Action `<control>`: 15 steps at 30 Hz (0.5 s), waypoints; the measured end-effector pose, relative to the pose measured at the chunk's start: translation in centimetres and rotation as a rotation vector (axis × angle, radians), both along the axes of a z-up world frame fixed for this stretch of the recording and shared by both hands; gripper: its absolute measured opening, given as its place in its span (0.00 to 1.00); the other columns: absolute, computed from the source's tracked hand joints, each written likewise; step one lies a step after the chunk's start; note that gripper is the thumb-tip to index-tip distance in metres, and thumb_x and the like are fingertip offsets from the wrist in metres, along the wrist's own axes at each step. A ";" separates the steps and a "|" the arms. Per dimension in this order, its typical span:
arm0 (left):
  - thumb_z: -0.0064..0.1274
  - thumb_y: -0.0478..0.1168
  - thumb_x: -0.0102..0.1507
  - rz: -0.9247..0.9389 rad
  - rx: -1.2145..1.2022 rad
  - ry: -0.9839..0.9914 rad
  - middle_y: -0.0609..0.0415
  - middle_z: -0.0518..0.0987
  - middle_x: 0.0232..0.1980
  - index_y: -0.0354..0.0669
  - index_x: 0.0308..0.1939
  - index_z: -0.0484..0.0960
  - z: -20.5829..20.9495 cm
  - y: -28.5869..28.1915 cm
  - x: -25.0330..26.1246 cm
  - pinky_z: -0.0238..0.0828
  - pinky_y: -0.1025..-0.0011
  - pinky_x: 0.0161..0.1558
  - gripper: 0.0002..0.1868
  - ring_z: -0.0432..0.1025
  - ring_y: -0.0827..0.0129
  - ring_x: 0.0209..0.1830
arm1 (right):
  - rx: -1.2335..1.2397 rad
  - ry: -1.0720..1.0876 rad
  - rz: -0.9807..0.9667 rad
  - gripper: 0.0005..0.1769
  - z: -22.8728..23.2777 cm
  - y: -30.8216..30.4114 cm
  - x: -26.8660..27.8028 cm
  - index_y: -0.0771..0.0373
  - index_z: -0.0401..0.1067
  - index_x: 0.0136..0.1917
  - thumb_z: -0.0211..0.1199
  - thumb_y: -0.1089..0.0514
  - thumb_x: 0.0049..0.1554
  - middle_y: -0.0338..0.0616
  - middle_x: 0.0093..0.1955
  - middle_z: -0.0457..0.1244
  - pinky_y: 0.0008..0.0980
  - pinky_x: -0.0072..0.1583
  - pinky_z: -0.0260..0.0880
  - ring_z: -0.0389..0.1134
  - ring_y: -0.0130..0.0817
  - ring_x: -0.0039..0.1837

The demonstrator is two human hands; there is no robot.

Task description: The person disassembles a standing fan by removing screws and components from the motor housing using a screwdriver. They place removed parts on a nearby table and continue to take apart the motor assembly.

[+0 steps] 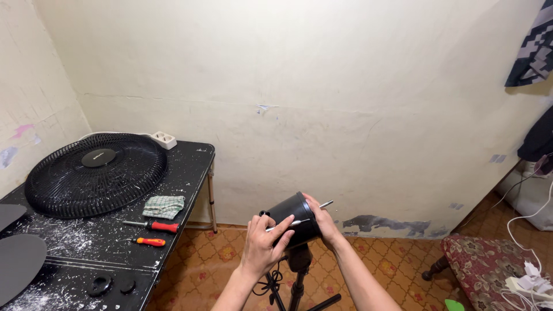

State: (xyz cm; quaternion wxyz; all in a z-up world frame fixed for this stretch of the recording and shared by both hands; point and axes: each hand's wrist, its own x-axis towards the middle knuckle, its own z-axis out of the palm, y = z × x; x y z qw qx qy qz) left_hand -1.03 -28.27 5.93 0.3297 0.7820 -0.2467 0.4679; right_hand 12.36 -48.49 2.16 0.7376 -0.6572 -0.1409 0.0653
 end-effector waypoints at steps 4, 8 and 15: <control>0.63 0.40 0.61 0.077 -0.090 -0.060 0.57 0.70 0.34 0.55 0.52 0.87 -0.7 -1.0 0.5 0.61 0.64 0.39 0.15 0.64 0.63 0.37 | 0.012 -0.062 0.048 0.31 -1.0 -0.4 0.9 0.61 0.61 0.76 0.47 0.45 0.65 0.44 0.69 0.64 0.31 0.67 0.63 0.65 0.33 0.67; 0.63 0.40 0.60 0.043 -0.127 -0.024 0.57 0.69 0.33 0.55 0.49 0.88 -0.8 -1.1 0.8 0.61 0.65 0.39 0.14 0.64 0.63 0.35 | 0.023 -0.081 0.065 0.31 -2.0 -0.8 1.7 0.61 0.61 0.76 0.46 0.46 0.65 0.45 0.69 0.64 0.32 0.67 0.64 0.65 0.33 0.68; 0.63 0.39 0.59 0.064 -0.081 -0.119 0.60 0.68 0.30 0.56 0.50 0.89 -0.1 -1.8 0.7 0.57 0.65 0.38 0.14 0.63 0.65 0.35 | 0.020 -0.049 0.074 0.31 -1.3 -0.3 0.8 0.61 0.61 0.76 0.44 0.45 0.66 0.44 0.69 0.64 0.32 0.67 0.65 0.66 0.32 0.66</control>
